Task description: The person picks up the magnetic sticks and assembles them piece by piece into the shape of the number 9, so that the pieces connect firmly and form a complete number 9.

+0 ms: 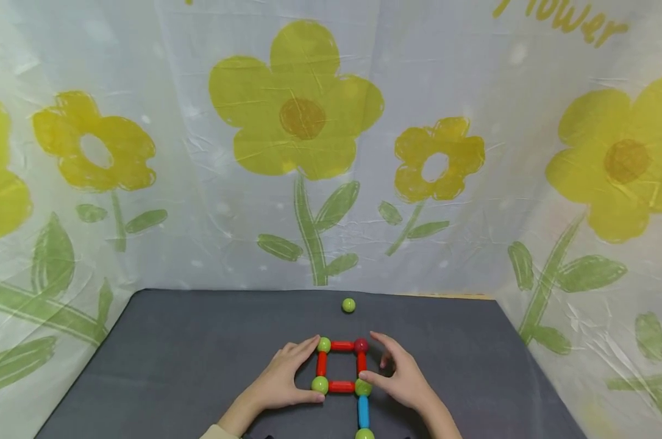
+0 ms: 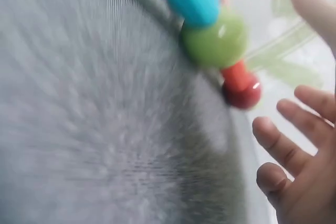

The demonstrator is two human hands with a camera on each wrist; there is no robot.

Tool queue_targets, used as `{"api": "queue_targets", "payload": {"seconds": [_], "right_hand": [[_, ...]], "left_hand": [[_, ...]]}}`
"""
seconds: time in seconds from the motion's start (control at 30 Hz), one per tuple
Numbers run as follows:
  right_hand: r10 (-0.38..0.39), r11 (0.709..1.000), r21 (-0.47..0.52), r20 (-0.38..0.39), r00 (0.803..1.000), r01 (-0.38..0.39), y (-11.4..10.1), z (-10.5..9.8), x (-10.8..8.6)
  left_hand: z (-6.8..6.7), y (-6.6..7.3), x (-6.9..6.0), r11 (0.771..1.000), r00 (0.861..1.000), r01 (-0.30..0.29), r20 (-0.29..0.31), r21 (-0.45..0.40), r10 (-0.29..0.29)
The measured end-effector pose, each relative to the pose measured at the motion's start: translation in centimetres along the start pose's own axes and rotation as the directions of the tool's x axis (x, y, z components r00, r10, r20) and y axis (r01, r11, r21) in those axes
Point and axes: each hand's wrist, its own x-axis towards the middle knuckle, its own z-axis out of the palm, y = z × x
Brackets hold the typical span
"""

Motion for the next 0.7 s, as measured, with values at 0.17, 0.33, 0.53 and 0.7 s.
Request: {"api": "queue_targets", "payload": {"seconds": [0.17, 0.33, 0.53, 0.7], "right_hand": [[-0.02, 0.999, -0.037, 0.055, 0.998, 0.022, 1.4, 0.5, 0.7], [-0.005, 0.996, -0.091, 0.068, 0.998, 0.012, 1.8, 0.9, 0.4], [-0.003, 0.99, -0.143, 0.074, 0.997, 0.014, 2.0, 1.3, 0.5], [-0.005, 0.988, -0.152, 0.069, 0.998, 0.016, 2.1, 1.5, 0.9]], "left_hand": [[0.4, 0.1, -0.1, 1.0, 1.0, -0.012, 0.005, 0.002, 0.012], [0.4, 0.2, -0.1, 1.0, 1.0, -0.021, -0.005, 0.022, 0.021], [0.0, 0.3, -0.3, 1.0, 1.0, -0.007, 0.0, 0.013, 0.007], [-0.2, 0.2, -0.3, 1.0, 1.0, 0.005, -0.002, 0.013, -0.005]]}}
